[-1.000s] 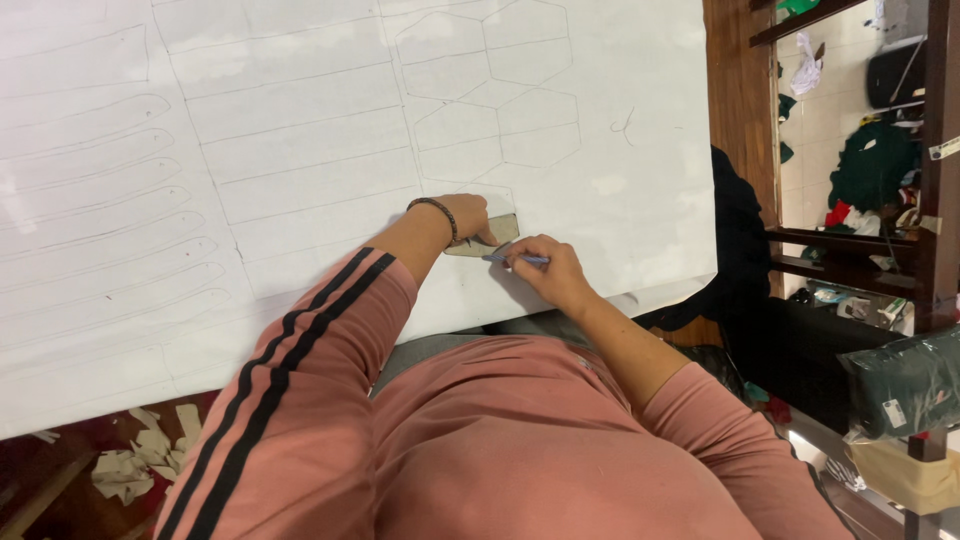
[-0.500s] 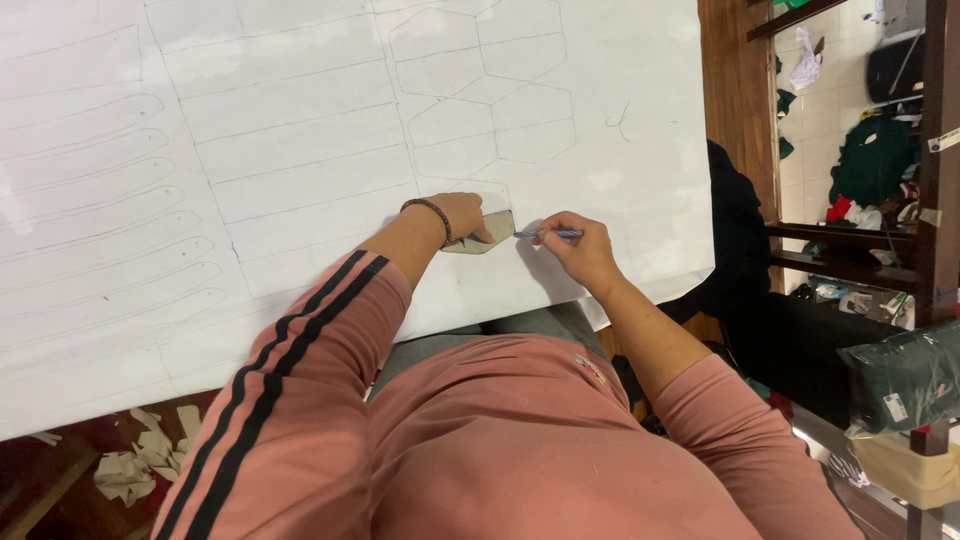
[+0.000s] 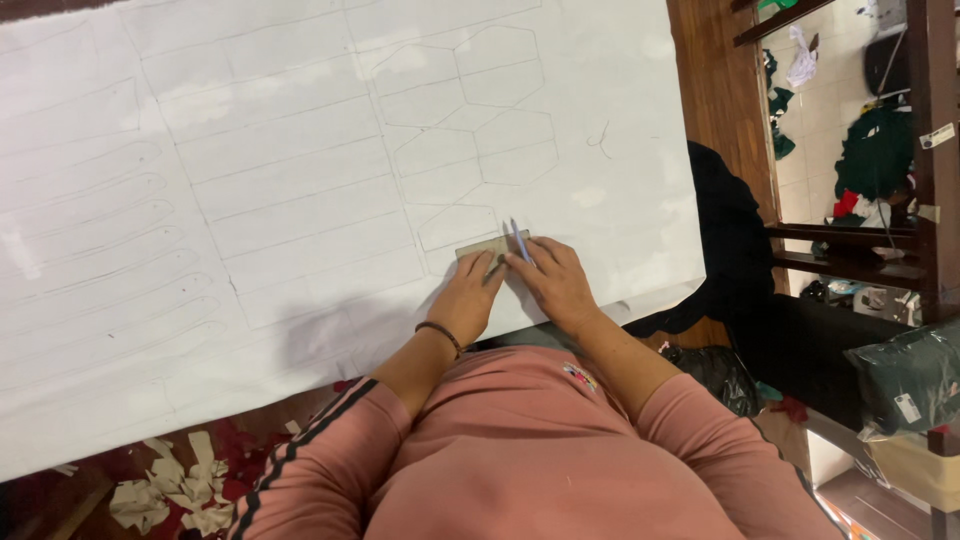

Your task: The person uses a small cardboard template and a pen to trace repeating geometric shapes onto a large white sheet of paper. They repeatedly reposition the template and trace its outline to create a grid of identical shapes.

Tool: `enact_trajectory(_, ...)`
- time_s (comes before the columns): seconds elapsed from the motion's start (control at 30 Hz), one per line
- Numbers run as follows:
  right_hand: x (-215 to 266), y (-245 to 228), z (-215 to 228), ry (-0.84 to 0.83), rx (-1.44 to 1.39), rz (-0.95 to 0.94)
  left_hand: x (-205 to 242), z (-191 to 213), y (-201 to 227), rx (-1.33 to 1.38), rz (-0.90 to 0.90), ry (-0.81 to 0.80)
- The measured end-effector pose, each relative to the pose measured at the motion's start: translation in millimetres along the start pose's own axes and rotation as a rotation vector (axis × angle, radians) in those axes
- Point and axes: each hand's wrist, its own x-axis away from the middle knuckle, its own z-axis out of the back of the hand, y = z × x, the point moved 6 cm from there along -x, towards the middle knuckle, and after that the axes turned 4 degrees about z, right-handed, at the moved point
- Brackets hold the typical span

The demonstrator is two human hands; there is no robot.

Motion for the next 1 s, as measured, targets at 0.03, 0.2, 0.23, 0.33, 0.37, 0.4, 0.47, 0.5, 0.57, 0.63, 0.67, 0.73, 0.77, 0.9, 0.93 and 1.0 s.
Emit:
enact_trajectory(0.03, 2.2, 5.3, -1.2, -0.005, -0.003, -0.003, -1.3, -2.9, -1.4, 0.004, 0.000, -0.005)
enact_trajectory(0.2, 14.4, 35.8, -11.5, -0.091, 0.010, 0.026, -6.2, 7.2, -27.2, 0.032, 0.132, 0.302)
enact_trajectory(0.23, 11.8, 42.9, -14.9, -0.092, 0.009, 0.025, -13.6, -0.7, -33.3, 0.032, 0.133, 0.301)
enact_trajectory(0.33, 8.7, 53.3, -15.5, -0.079, -0.076, -0.004, -24.6, -14.5, -41.0, 0.004, 0.162, 0.354)
enact_trajectory(0.37, 3.5, 58.0, -16.4, -0.160, -0.042, -0.058, -31.3, -16.2, -43.6, 0.051, 0.205, 0.273)
enact_trajectory(0.4, -1.7, 63.1, -16.7, -0.241, -0.008, -0.112, -37.8, -17.5, -45.9, 0.097, 0.248, 0.191)
enact_trajectory(0.47, -14.4, 63.7, -11.1, -0.292, -0.010, -0.149, -46.5, -23.1, -47.9, 0.127, 0.265, 0.199)
enact_trajectory(0.5, -15.2, 62.3, -8.6, -0.353, -0.016, -0.195, -47.2, -28.2, -46.2, 0.164, 0.279, 0.195)
enact_trajectory(0.57, -24.5, 62.0, -1.6, -0.368, -0.045, -0.224, -48.2, -16.1, -42.9, 0.246, 0.284, 0.220)
enact_trajectory(0.63, -24.2, 70.3, -7.4, -0.383, -0.074, -0.253, -49.9, -11.3, -43.4, 0.327, 0.291, 0.246)
enact_trajectory(0.67, -21.1, 76.1, -13.5, -0.336, -0.098, -0.222, -50.3, -9.0, -43.5, 0.360, 0.257, 0.310)
enact_trajectory(0.73, -22.8, 87.9, -17.8, -0.290, -0.126, -0.186, -49.9, 1.5, -45.0, 0.392, 0.232, 0.375)
enact_trajectory(0.77, -30.0, 90.1, -6.0, -0.140, -0.106, -0.101, -49.8, 11.9, -41.1, 0.297, 0.180, 0.398)
enact_trajectory(0.9, -32.0, 102.9, 1.1, 0.051, 0.121, 0.086, -44.1, 29.8, -22.3, 0.119, 0.038, 0.466)
enact_trajectory(0.93, -21.5, 104.7, -4.2, 0.049, 0.120, 0.085, -43.4, 20.7, -15.2, 0.121, 0.039, 0.465)
enact_trajectory(1.0, -8.4, 107.9, -19.1, 0.012, 0.139, 0.170, -45.0, 8.0, 2.5, 0.049, -0.096, 0.514)
